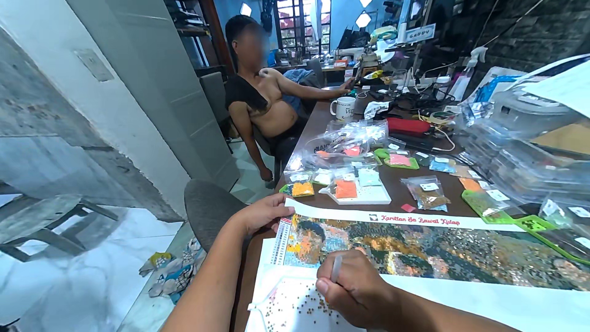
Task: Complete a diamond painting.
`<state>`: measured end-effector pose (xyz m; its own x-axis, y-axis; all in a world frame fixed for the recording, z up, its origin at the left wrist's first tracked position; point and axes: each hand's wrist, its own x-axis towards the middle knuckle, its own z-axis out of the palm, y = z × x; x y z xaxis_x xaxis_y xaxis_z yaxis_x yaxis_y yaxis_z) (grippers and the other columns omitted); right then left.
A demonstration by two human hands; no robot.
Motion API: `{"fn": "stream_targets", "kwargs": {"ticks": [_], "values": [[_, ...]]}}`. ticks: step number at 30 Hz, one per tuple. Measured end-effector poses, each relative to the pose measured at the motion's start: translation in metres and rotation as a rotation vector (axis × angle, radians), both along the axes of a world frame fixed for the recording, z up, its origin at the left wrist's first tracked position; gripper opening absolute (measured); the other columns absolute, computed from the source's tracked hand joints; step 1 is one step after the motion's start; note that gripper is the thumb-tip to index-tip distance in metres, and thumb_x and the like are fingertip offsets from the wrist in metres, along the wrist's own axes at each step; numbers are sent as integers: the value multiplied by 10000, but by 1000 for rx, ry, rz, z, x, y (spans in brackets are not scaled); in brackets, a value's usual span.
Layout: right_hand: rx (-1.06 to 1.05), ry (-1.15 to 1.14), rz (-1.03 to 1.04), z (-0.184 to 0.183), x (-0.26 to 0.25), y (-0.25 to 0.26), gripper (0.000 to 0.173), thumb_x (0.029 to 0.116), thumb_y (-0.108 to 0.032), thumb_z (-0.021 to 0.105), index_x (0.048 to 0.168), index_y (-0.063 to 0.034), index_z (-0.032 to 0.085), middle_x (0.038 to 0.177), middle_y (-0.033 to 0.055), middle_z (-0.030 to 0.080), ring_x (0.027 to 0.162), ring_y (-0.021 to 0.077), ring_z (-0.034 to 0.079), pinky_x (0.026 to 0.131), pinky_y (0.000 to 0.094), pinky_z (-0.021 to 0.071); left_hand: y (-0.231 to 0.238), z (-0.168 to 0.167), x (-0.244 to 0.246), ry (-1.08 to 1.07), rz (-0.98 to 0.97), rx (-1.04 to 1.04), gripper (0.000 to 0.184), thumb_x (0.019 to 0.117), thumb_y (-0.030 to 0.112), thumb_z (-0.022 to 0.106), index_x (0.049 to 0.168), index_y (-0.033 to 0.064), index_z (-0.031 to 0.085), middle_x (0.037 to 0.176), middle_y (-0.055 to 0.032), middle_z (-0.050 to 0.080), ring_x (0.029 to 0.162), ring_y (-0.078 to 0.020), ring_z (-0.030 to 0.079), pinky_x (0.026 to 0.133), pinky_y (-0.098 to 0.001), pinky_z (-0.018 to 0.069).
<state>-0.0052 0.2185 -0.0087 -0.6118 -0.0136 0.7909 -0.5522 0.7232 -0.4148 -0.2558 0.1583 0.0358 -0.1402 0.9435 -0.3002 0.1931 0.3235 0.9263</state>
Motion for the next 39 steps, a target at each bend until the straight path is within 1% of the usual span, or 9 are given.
{"fn": "stream_targets", "kwargs": {"ticks": [4, 7, 10, 13, 17, 23, 27, 33, 39], "values": [[-23, -31, -6, 0, 1, 1, 406, 1096, -221, 396, 761, -46, 543, 630, 74, 517, 579, 139, 528, 548, 254, 438, 1, 0, -1, -2, 2, -8, 165, 1082, 115, 456, 1223, 77, 532, 852, -28, 689, 627, -45, 633, 556, -175, 514], [-142, -67, -39, 1, 2, 2, 427, 1106, -280, 393, 797, -38, 559, 625, 62, 523, 573, 97, 531, 549, 226, 440, 2, -2, -2, -3, 3, -20, 175, 1077, 116, 473, 1243, 82, 520, 846, -24, 684, 627, -47, 627, 567, -183, 514], [-321, -96, -64, 8, -1, 5, 403, 1099, -292, 417, 814, -44, 557, 623, 10, 500, 558, 3, 487, 531, 152, 406, 1, -3, -5, -3, -22, 5, 206, 1040, 77, 517, 1245, 73, 517, 862, -21, 681, 664, -52, 642, 600, -196, 533], [-489, -169, -100, 16, -2, 12, 334, 1084, -264, 426, 828, -91, 554, 647, -77, 490, 566, -60, 466, 537, 122, 405, -2, -2, -3, -4, -32, 20, 235, 998, 41, 526, 1230, 72, 511, 855, 1, 671, 663, -35, 633, 597, -186, 526], [-580, -258, -178, 20, -4, 22, 300, 1075, -250, 430, 860, -112, 589, 688, -106, 520, 602, -68, 495, 572, 122, 430, -1, -2, -4, -28, -40, 12, 244, 985, 16, 499, 1221, 74, 516, 850, -1, 677, 648, -37, 629, 592, -185, 524], [-506, -314, -210, 13, -7, 27, 331, 1093, -297, 417, 928, -78, 601, 705, -80, 530, 619, -57, 501, 593, 125, 433, 0, -1, -3, -39, -20, -4, 269, 986, -11, 501, 1243, 67, 513, 872, -18, 680, 659, -46, 634, 593, -188, 524], [-463, -364, -231, 20, -10, 27, 347, 1096, -311, 404, 907, -94, 597, 695, -76, 513, 608, -44, 488, 580, 130, 414, 1, 2, 0, -32, -17, -18, 292, 975, -49, 511, 1246, 62, 507, 861, -12, 676, 647, -41, 630, 589, -184, 524], [-441, -480, -282, 31, -32, 21, 356, 1085, -331, 406, 887, -102, 593, 668, -47, 492, 595, 27, 499, 572, 215, 424, 0, -1, -5, -21, -45, -15, 319, 935, -50, 526, 1225, 82, 515, 885, -2, 680, 691, -36, 637, 613, -185, 524], [-390, -359, -332, 13, -40, 17, 384, 1084, -336, 390, 892, -86, 611, 648, -29, 502, 573, 52, 503, 541, 249, 430, 0, 0, -6, -36, -55, -22, 350, 929, -62, 515, 1248, 80, 505, 901, -3, 684, 710, -38, 648, 633, -190, 538]]}}
